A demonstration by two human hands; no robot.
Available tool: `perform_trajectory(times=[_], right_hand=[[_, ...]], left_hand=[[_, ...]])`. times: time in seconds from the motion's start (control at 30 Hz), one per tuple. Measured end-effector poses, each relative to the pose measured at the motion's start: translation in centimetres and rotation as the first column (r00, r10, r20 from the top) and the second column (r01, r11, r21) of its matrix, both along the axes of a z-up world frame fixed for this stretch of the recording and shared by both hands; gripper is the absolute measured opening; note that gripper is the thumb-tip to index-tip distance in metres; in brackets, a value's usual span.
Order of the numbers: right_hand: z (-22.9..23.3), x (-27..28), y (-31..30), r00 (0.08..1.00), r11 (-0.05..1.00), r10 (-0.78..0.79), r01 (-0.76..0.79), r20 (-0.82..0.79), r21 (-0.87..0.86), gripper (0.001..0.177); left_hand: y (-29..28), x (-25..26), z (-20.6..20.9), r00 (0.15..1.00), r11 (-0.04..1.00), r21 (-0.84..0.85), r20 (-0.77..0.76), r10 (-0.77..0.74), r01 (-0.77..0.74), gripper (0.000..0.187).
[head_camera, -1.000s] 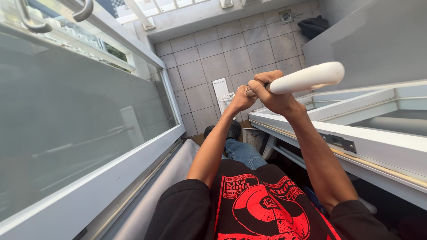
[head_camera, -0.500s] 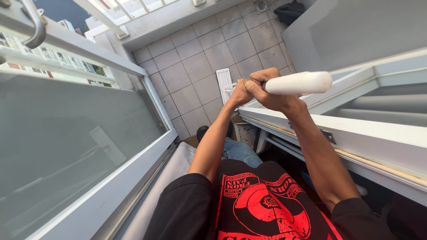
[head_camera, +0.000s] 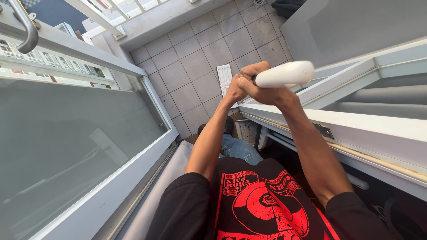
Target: The recorder is mopping the tiled floor of a balcony using a long-handled flat mop.
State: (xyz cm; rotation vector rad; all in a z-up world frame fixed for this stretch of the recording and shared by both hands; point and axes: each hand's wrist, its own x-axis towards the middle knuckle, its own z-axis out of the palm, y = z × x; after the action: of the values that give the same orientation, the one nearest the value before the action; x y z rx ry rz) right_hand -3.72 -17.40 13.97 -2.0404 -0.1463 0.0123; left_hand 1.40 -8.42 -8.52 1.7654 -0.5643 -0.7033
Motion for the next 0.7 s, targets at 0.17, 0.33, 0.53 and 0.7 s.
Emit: perform_trajectory(times=[0.17, 0.33, 0.53, 0.7], right_hand=[[1.5, -0.2, 1.6, 1.000, 1.000, -0.009, 0.009, -0.013, -0.013, 0.039], [2.5, 0.9, 2.5, 0.999, 0.994, 0.037, -0.039, 0.027, 0.102, 0.043], [1.5, 1.8, 5.2, 0.997, 0.983, 0.061, -0.066, 0.036, 0.169, 0.049], [-0.2, 2.7, 8.4, 0.993, 0.947, 0.107, -0.116, 0.046, 0.298, 0.049]], left_hand=[[1.9, 0.0, 2.9, 1.000, 1.000, -0.016, -0.016, -0.005, 0.004, 0.028], [4.1, 0.7, 4.4, 0.998, 0.997, 0.036, 0.016, 0.060, -0.061, 0.023], [9.0, 1.6, 5.9, 0.990, 0.973, 0.194, -0.034, 0.133, -0.124, 0.020], [14.1, 2.0, 5.0, 0.979, 0.956, 0.227, -0.037, 0.201, -0.188, 0.023]])
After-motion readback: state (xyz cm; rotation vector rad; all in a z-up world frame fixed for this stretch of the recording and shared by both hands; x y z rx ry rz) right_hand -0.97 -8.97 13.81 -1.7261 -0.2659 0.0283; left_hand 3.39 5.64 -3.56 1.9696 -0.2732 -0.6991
